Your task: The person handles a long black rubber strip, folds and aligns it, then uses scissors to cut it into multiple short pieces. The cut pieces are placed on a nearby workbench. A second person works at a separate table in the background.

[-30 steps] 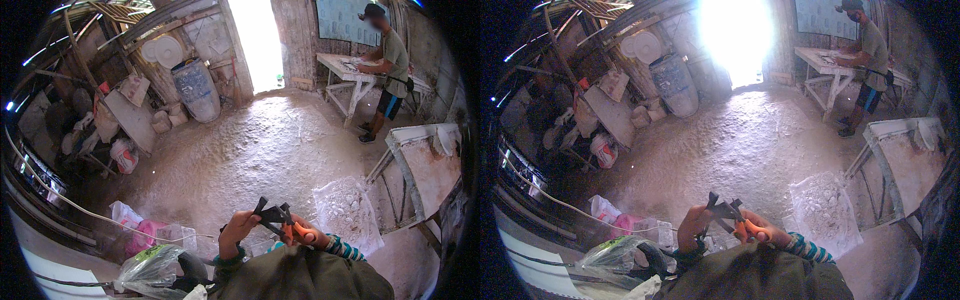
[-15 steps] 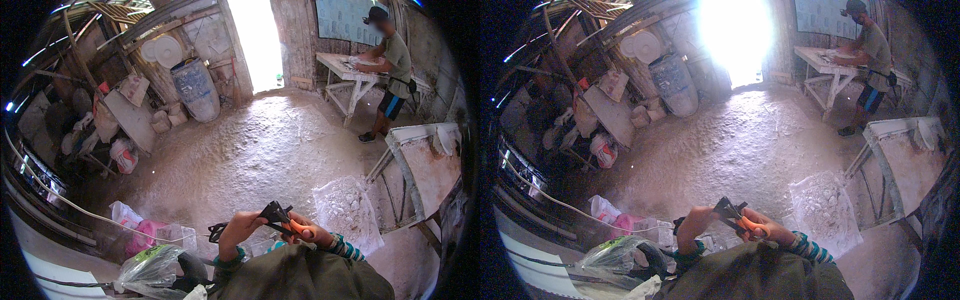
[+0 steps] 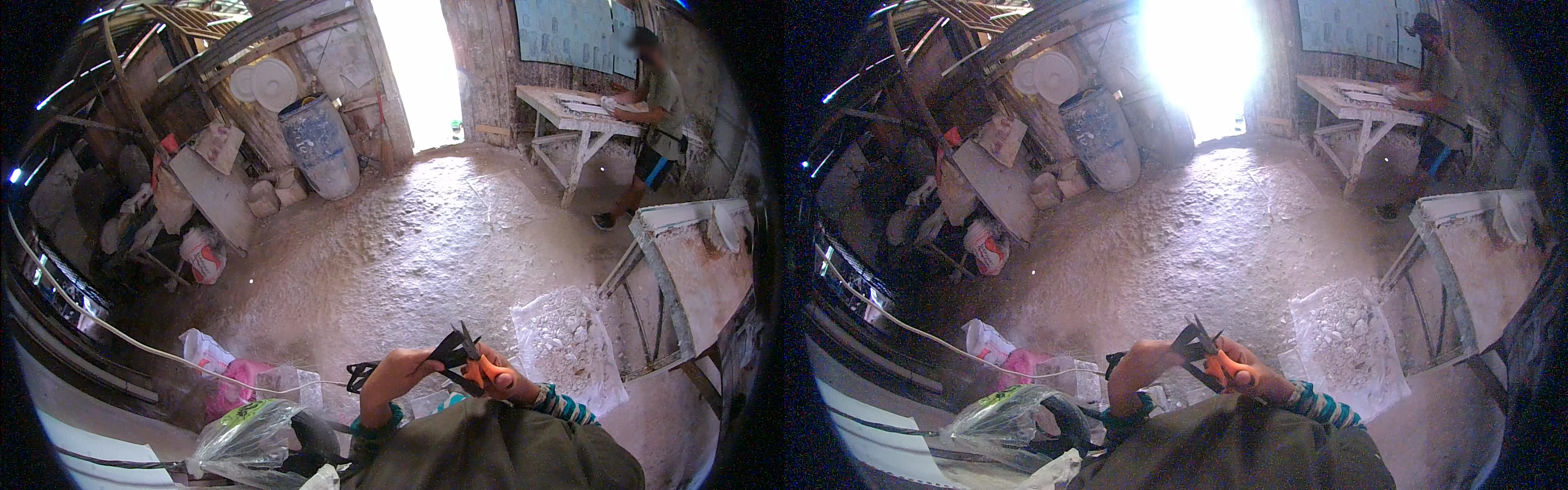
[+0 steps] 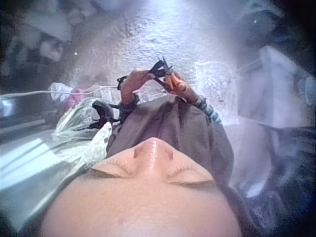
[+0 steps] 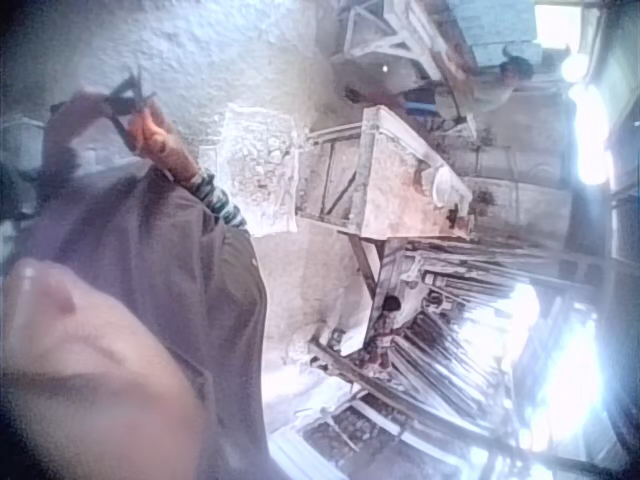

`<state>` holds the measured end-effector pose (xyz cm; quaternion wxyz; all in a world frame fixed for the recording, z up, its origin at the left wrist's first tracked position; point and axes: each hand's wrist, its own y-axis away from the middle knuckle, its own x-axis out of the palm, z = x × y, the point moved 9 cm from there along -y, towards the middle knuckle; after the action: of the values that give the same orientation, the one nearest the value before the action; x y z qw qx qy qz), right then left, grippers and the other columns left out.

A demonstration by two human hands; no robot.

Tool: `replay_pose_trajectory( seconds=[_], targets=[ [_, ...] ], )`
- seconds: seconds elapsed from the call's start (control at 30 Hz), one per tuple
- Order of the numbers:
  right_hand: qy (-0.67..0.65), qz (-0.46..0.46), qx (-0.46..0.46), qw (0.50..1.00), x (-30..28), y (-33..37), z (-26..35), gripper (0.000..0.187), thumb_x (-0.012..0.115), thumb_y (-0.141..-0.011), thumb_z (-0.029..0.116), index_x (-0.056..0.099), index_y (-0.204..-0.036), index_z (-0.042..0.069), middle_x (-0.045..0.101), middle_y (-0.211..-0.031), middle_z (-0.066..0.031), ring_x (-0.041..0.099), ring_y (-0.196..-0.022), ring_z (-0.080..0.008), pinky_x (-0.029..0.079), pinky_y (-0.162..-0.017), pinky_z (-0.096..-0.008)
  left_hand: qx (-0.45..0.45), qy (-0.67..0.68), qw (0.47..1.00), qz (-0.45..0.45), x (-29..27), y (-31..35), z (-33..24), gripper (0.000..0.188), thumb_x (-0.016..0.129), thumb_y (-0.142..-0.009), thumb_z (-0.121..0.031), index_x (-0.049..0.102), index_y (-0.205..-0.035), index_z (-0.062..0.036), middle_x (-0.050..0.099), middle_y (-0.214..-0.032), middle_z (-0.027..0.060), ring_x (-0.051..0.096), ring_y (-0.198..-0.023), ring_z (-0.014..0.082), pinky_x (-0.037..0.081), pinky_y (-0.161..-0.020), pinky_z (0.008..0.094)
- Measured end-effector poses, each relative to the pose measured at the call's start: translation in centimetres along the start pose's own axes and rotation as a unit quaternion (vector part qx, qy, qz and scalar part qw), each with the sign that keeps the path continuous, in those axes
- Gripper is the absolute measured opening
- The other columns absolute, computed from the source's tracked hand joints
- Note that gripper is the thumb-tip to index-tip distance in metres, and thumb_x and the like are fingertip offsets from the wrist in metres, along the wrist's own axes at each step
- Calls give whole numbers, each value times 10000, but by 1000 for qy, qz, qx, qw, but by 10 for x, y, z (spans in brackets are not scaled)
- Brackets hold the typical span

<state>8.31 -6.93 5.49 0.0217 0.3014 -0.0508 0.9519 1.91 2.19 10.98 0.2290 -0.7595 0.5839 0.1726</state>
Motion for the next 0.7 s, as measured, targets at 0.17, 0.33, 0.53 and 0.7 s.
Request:
replay_pose_trajectory(
  seconds=[0.17,0.33,0.53,0.7],
  targets=[
    [-58,21,-13,998,8,0,7,613,761,-601,474,392,-940,122,443,-770,29,441,-625,-44,328,-515,-176,4,-28,1000,-9,-1,1,7,211,554,-842,-207,593,-945,-27,569,-705,184,577,-595,249,443,-563,318],
    [-84,-11,-49,995,-8,6,17,694,758,-583,475,403,-1038,90,502,-769,-18,458,-570,-88,346,-477,-208,-42,17,996,-79,-14,9,29,251,573,-830,-237,584,-910,1,550,-655,151,532,-572,164,429,-548,298],
    [-126,50,-52,989,4,-3,33,707,555,-682,654,416,-1054,69,496,-799,-35,467,-647,-104,385,-541,-213,-24,245,929,-276,-25,13,62,375,596,-796,-390,527,-822,-22,521,-660,13,493,-580,151,414,-530,291],
    [-59,-16,-16,998,-5,-10,5,641,574,-722,579,427,-1065,58,536,-819,-69,497,-646,-137,398,-522,-235,148,322,859,-369,-39,6,33,484,662,-698,-506,466,-748,-66,394,-584,-12,400,-569,113,362,-586,291]
  ],
)
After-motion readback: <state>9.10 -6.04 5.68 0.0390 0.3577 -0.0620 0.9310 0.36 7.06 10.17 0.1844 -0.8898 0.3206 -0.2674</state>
